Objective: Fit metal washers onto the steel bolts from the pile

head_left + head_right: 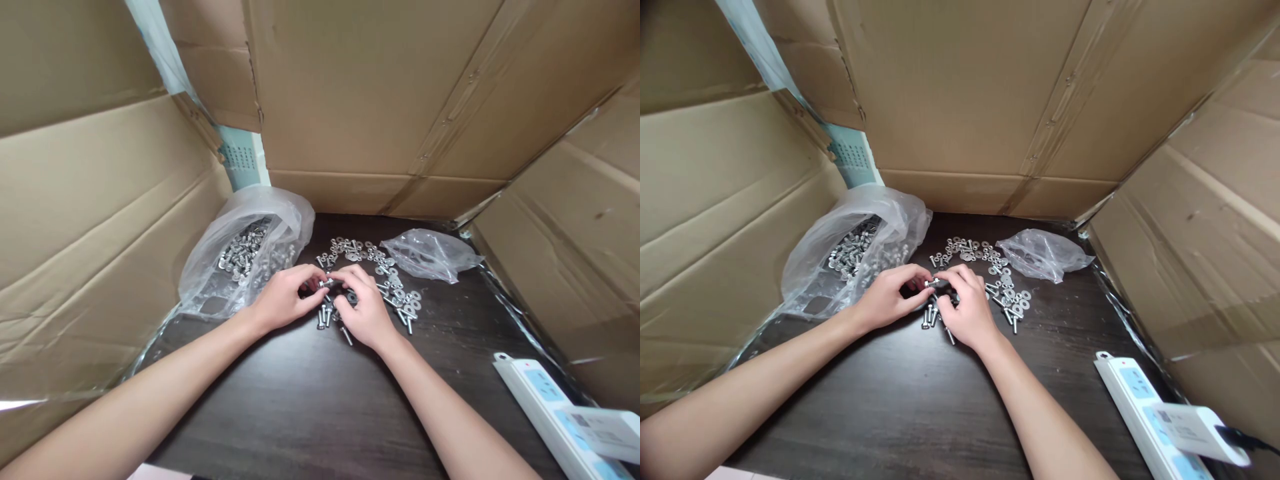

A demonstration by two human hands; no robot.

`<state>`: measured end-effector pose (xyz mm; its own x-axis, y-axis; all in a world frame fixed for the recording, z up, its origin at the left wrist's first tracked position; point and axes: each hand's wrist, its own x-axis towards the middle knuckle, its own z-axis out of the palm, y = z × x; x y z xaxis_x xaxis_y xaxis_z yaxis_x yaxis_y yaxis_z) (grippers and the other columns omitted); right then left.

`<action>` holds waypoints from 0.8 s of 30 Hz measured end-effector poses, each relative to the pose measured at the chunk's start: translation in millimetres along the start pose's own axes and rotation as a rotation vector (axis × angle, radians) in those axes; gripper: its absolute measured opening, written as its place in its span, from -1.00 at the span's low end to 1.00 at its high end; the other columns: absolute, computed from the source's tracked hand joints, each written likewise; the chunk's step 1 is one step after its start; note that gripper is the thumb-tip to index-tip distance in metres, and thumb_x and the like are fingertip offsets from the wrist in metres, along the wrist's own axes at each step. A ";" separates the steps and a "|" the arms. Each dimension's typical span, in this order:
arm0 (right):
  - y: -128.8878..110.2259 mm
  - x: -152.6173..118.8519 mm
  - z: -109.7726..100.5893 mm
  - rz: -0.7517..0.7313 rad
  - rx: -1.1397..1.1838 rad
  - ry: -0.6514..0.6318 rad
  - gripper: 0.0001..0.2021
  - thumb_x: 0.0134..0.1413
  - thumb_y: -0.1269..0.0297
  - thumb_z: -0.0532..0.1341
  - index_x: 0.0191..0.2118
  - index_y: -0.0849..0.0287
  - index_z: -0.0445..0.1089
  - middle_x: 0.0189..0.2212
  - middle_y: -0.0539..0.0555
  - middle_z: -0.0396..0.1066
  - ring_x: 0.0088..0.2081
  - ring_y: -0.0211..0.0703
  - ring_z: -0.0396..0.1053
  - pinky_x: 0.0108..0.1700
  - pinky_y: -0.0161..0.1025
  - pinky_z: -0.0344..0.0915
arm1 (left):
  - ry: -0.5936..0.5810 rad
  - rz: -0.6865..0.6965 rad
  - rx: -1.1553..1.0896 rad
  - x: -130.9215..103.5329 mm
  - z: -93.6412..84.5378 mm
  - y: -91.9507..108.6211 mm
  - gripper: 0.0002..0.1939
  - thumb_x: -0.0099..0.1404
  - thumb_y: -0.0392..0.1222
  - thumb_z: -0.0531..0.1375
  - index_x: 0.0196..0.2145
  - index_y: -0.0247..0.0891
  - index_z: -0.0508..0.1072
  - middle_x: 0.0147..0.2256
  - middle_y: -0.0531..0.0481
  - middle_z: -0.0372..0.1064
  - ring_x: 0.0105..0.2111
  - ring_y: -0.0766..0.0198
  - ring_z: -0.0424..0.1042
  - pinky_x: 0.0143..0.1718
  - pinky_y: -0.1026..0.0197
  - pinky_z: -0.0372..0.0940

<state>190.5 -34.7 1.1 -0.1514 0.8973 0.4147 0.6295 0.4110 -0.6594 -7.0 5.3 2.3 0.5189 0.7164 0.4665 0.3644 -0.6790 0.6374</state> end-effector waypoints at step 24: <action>2.4 0.5 2.0 0.011 -0.015 0.073 -0.74 0.08 0.47 0.11 -0.20 0.09 0.51 -0.20 0.09 0.46 -0.14 -0.02 0.42 -0.02 -0.01 0.27 | -0.022 -0.003 0.014 0.1 -0.3 -0.8 -0.88 0.41 -0.20 0.23 -0.11 -0.22 0.47 -0.24 0.00 0.52 -0.30 0.27 0.50 -0.19 0.21 0.41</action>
<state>190.5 -33.0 -1.5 -0.0889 0.8875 0.4522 0.6423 0.3981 -0.6550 -7.5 5.9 2.0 0.5347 0.7147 0.4509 0.3766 -0.6792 0.6300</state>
